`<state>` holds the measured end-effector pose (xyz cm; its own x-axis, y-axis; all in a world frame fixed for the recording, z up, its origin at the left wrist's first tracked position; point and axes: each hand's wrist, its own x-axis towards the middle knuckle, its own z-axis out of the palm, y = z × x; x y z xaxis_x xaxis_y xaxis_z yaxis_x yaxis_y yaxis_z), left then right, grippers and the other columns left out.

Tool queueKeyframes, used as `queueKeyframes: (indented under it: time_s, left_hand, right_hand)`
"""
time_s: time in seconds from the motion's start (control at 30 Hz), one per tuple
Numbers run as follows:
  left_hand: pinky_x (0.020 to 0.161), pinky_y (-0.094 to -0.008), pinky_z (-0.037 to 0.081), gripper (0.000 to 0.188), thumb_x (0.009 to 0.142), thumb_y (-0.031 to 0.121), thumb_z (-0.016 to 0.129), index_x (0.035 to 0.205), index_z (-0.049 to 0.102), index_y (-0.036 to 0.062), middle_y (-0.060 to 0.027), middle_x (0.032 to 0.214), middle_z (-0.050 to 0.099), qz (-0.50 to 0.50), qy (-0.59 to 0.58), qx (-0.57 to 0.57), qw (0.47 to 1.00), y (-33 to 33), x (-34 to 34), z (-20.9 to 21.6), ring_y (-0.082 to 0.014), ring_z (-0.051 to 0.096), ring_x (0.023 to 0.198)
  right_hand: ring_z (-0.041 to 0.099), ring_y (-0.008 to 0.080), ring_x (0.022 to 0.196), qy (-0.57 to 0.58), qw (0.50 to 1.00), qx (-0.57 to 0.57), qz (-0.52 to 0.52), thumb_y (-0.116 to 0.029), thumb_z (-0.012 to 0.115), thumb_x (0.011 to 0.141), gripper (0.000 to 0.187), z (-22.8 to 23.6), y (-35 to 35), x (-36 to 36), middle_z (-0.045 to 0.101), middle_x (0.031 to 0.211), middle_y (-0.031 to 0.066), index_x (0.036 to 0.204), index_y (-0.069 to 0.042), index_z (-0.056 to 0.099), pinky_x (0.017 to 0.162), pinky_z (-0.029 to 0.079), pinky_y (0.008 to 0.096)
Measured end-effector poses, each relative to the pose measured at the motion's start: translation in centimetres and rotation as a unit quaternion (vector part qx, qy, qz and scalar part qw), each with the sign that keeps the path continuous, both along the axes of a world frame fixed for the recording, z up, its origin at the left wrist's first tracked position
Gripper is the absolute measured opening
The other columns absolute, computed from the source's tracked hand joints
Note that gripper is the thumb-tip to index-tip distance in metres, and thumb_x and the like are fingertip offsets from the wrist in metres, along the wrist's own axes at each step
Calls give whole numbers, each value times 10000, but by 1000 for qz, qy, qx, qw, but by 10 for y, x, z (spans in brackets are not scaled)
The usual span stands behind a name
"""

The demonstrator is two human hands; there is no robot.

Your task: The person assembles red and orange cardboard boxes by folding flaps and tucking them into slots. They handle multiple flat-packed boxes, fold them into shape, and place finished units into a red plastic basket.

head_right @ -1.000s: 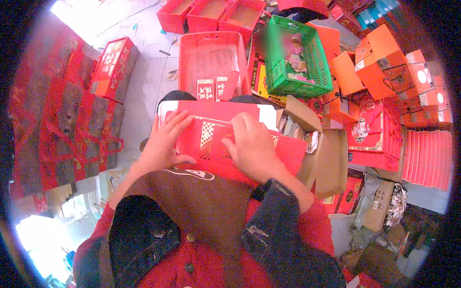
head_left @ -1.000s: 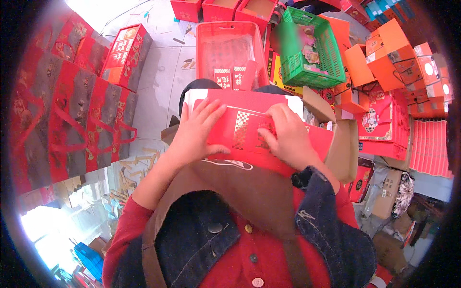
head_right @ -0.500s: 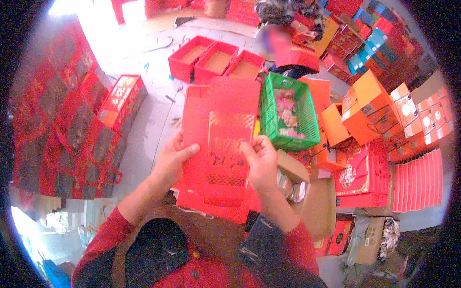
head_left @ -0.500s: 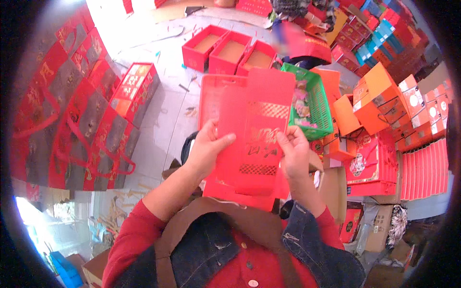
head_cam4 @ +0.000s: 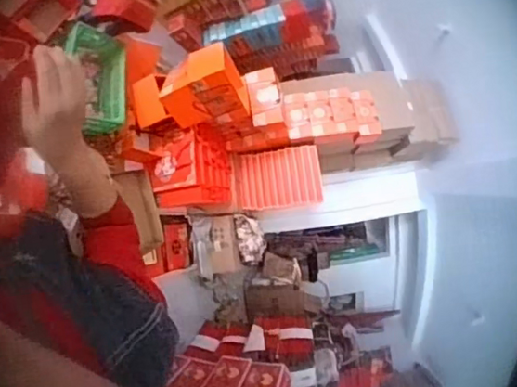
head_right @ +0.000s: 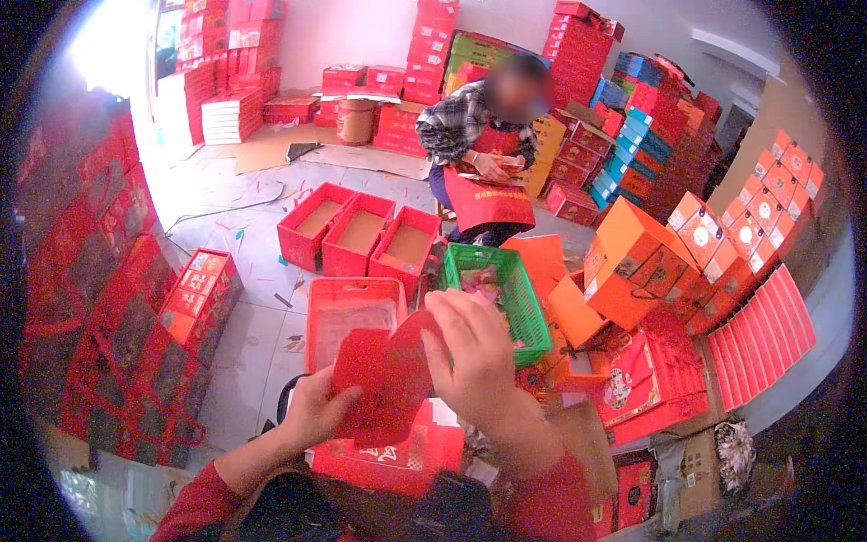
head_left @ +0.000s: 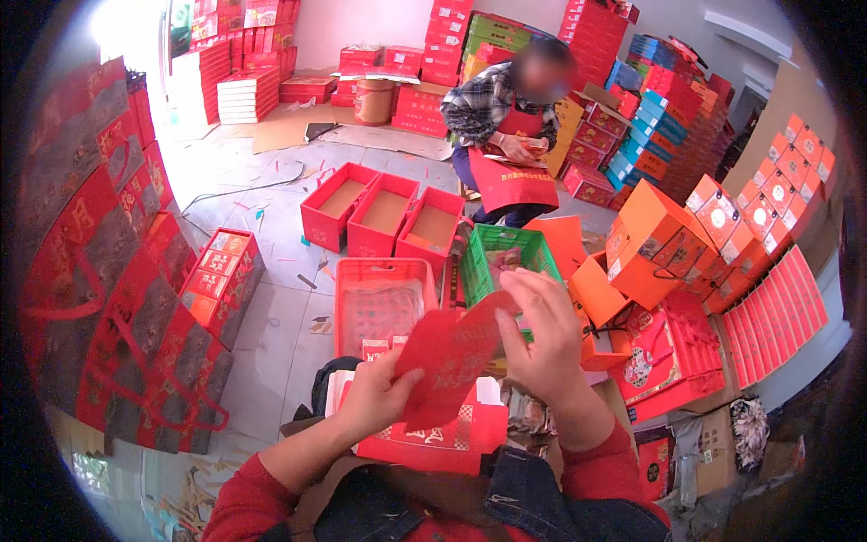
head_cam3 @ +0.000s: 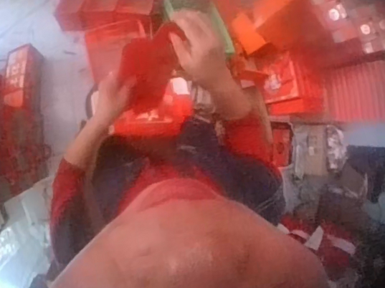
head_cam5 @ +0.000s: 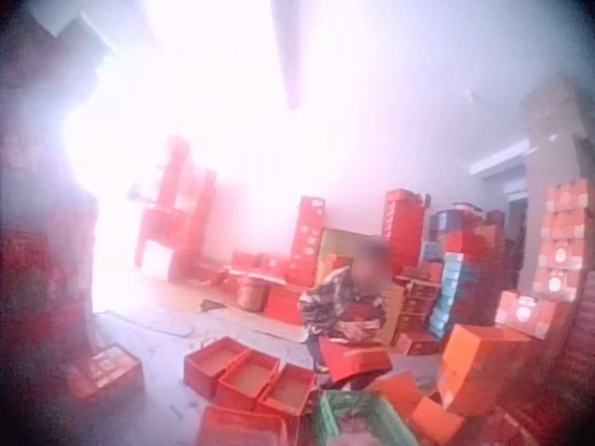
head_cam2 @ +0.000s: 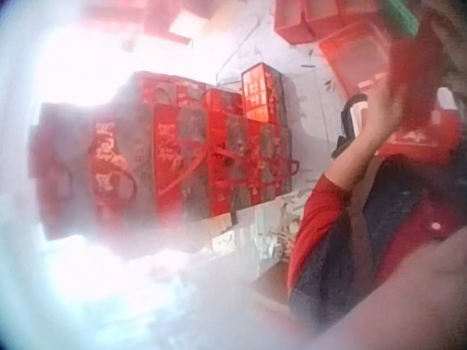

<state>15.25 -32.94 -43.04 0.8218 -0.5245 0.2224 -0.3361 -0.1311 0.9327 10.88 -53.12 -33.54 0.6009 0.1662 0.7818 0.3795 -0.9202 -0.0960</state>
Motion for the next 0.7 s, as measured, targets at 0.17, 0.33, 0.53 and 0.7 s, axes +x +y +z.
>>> queueKeyframes:
  time_s: [0.17,0.33,0.53,0.7]
  left_hand:
    - [765,-314,482,363,843,143,633,1163,532,4,-135,1001,651,-94,113,-50,988,11,11,-11,-188,628,913]
    - [1051,-371,233,1178,578,520,803,1424,144,32,-121,1450,247,-501,293,-167,797,29,20,-11,-218,264,1322]
    - [1117,-401,58,1517,412,594,843,1434,-149,69,-140,1523,-27,-534,248,-203,782,13,17,2,-237,33,1405]
    - [1110,-414,137,1455,494,517,861,1431,-157,68,-176,1505,68,-527,127,-138,829,22,26,11,-257,126,1389]
  right_hand:
    - [641,273,838,91,990,-2,111,39,654,731,208,4,-4,-8,645,914,153,917,-8,575,753,507,354]
    - [678,244,789,234,908,171,303,40,595,822,116,14,-12,-4,675,857,166,906,-13,537,668,532,314]
    - [675,288,777,220,873,164,404,54,603,803,156,15,-9,0,663,848,212,924,-16,535,655,533,328]
    - [664,298,789,237,850,200,426,38,637,782,141,19,-8,-4,668,839,186,882,-26,561,674,523,354]
